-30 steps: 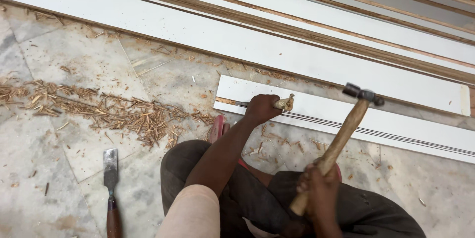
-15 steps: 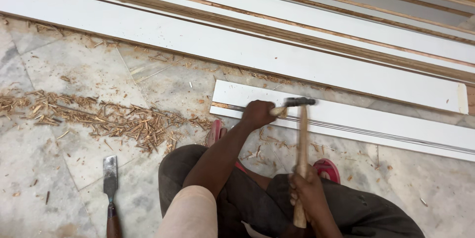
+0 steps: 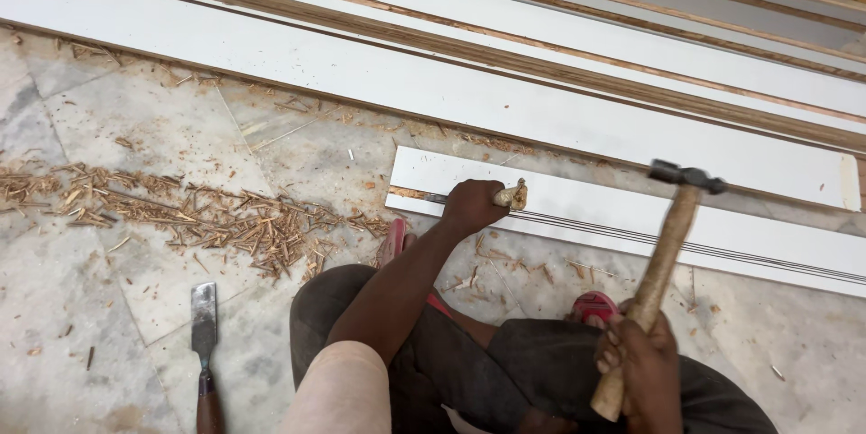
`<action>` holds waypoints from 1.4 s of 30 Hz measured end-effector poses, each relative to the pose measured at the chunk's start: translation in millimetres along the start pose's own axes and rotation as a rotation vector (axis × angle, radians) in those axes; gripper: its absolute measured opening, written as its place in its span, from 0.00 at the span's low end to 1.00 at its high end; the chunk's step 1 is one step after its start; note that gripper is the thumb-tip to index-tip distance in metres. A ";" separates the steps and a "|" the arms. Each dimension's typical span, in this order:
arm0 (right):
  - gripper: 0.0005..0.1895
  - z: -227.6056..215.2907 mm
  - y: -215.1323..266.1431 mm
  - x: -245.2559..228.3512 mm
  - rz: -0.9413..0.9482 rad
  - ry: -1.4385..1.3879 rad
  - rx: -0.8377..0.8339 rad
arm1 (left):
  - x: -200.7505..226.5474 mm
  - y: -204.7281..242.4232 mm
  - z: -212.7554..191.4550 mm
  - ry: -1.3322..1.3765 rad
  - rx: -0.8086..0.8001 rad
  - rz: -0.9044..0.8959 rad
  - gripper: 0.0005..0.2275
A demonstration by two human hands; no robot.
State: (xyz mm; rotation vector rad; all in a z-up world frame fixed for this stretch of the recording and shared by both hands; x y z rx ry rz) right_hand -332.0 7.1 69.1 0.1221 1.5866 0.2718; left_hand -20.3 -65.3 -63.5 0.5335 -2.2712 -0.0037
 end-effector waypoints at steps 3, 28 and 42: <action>0.10 -4.8 -5.6 -16.2 -0.144 -0.046 -0.012 | -1.9 0.8 -4.6 0.086 -0.007 -0.010 0.11; 0.10 45.5 10.9 55.8 0.125 -0.001 -0.108 | -8.0 4.1 -5.4 0.063 0.033 0.017 0.13; 0.09 48.7 5.8 62.0 0.134 0.195 -0.124 | -14.6 1.1 -0.9 0.021 0.009 0.006 0.12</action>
Point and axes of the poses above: each hand's wrist, its own y-axis away from the middle knuckle, its own z-axis out of the palm, x = y × z, the point moved 8 cm from there along -y, towards the middle knuckle, and after that the axes turned 13 degrees about -z, right-handed, at the moved point
